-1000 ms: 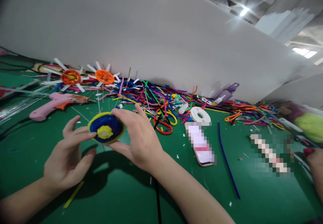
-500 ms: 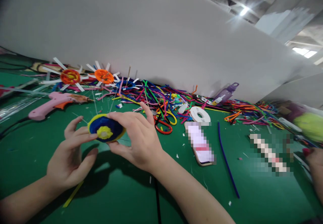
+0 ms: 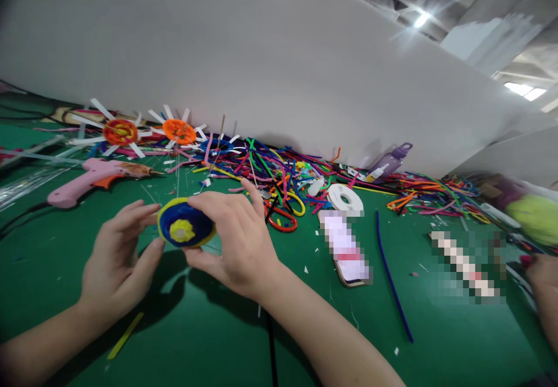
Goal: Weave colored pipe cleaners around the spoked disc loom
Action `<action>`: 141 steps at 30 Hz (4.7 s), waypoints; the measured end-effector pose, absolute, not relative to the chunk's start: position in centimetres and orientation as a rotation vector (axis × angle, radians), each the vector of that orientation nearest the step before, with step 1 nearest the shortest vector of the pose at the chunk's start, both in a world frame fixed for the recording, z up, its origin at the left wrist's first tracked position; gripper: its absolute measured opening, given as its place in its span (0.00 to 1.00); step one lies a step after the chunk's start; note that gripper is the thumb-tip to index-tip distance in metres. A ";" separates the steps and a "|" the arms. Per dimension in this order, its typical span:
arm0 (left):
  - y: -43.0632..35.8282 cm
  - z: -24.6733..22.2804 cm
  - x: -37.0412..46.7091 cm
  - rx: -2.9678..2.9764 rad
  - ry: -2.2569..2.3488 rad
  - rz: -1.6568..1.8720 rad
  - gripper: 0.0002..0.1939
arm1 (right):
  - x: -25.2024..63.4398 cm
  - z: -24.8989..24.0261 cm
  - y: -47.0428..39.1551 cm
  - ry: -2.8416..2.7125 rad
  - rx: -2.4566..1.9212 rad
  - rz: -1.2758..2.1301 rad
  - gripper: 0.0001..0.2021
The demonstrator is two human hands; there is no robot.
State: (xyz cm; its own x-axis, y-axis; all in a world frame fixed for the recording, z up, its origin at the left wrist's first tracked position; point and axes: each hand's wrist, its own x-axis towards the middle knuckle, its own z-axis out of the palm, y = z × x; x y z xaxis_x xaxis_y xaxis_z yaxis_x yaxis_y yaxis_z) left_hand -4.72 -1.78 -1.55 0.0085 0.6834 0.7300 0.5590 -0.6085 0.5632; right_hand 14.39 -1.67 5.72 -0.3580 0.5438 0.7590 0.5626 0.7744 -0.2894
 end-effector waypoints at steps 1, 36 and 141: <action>-1.8 -1.5 -4.8 2.145 1.294 1.665 0.25 | 14.4 5.7 -1.7 -2.024 -0.829 -0.021 0.26; 4.2 9.9 -7.9 2.698 1.053 1.199 0.14 | 17.3 7.6 0.2 -1.858 -0.861 0.343 0.36; 4.3 7.8 -3.6 3.333 0.312 1.671 0.07 | 15.4 7.3 -1.8 -2.096 -0.664 -0.647 0.07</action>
